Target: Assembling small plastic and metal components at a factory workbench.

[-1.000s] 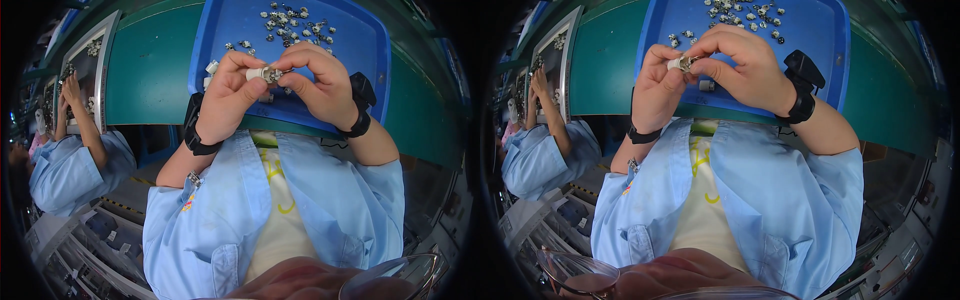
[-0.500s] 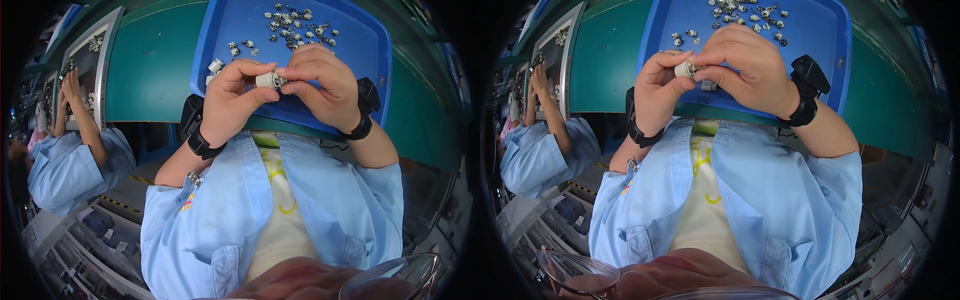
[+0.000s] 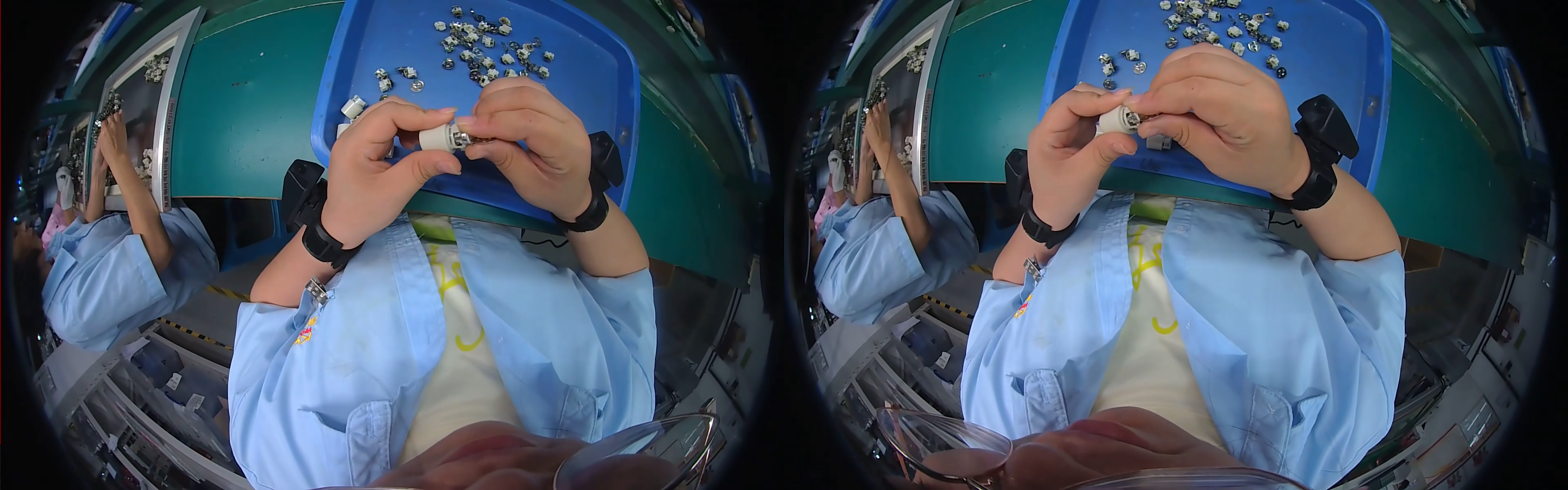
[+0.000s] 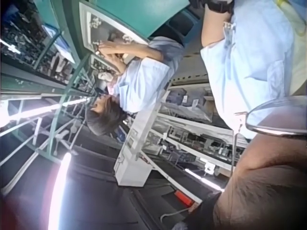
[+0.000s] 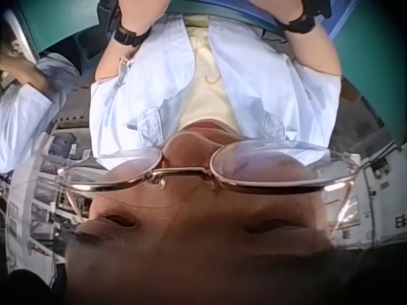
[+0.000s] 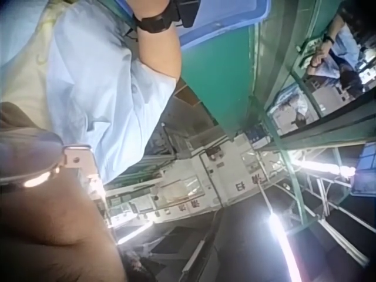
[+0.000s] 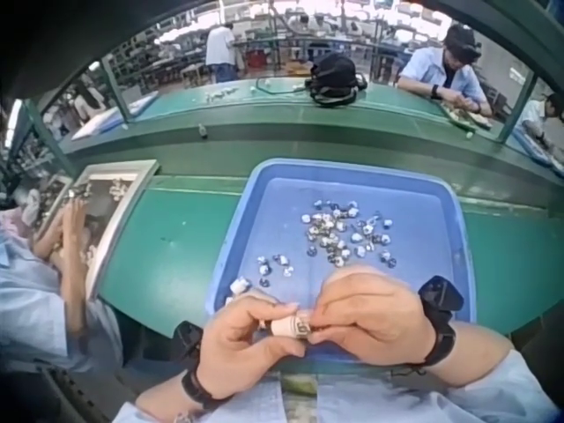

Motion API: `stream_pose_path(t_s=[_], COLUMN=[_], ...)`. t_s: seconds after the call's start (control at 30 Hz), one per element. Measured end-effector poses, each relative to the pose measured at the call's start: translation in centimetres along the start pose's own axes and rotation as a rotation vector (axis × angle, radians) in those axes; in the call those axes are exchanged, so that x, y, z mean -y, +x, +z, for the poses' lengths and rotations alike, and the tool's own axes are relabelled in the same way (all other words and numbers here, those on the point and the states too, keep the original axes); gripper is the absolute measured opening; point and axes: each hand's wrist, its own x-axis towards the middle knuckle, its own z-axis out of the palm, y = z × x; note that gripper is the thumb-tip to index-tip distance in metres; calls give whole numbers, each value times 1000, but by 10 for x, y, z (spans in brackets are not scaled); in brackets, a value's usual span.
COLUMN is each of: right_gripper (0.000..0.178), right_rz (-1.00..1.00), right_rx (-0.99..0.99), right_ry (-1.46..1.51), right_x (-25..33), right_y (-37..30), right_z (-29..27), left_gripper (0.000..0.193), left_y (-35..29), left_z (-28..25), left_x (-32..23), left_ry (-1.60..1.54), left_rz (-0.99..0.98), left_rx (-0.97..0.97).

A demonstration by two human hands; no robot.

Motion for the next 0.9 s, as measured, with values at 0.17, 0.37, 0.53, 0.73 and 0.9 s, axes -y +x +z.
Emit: stream_pose_path(t_s=[0.17, 0.37, 0.53, 0.73, 0.9], right_gripper=[23, 23, 23, 23, 24], right_rz=[-12, -11, -25, 37, -26], right_rx=[1, -12, -3, -38, -9], right_ry=[-23, -49, -66, 18, -68], right_x=[1, 2, 3, 4, 2], right_y=[1, 1, 0, 1, 2], right_z=[0, 0, 1, 4, 3], left_gripper=[38, 39, 39, 38, 36], left_y=[0, 0, 1, -2, -2], left_z=[2, 1, 0, 1, -2], left_x=[-1, 0, -2, -3, -5], left_ry=[27, 99, 77, -27, 73], left_rz=[10, 51, 31, 11, 57], left_rx=[-16, -22, 4, -10, -3])
